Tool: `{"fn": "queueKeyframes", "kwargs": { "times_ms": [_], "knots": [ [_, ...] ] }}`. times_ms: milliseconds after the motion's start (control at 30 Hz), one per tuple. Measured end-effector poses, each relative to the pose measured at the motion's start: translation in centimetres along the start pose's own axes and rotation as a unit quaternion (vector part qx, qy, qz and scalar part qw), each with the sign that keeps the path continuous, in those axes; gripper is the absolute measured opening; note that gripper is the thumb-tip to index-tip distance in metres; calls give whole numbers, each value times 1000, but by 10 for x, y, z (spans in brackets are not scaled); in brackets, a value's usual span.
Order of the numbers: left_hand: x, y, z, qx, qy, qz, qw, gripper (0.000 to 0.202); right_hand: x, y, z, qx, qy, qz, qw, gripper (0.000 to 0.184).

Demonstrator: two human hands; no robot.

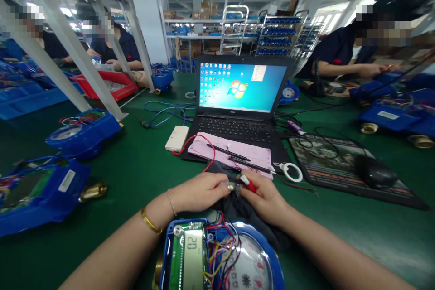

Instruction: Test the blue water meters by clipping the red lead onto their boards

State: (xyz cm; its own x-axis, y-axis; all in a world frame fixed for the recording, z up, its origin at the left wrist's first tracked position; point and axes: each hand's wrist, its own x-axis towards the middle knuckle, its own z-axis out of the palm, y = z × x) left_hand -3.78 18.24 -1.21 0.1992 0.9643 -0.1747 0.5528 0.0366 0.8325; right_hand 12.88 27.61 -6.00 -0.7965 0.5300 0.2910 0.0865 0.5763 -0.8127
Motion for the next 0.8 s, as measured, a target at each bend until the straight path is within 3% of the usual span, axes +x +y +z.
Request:
{"fn": "queueKeyframes", "kwargs": {
  "times_ms": [267, 533, 800],
  "knots": [
    [-1, -4, -13, -32, 18, -26, 999, 29, -1, 14, -1, 79, 50, 68, 993, 21],
    [1, -7, -10, -31, 2, -21, 999, 33, 0, 12, -2, 132, 42, 67, 988, 24],
    [5, -7, -6, -17, -10, -22, 1000, 30, 0, 5, -2, 116, 25, 46, 992, 17]
  ]
}}
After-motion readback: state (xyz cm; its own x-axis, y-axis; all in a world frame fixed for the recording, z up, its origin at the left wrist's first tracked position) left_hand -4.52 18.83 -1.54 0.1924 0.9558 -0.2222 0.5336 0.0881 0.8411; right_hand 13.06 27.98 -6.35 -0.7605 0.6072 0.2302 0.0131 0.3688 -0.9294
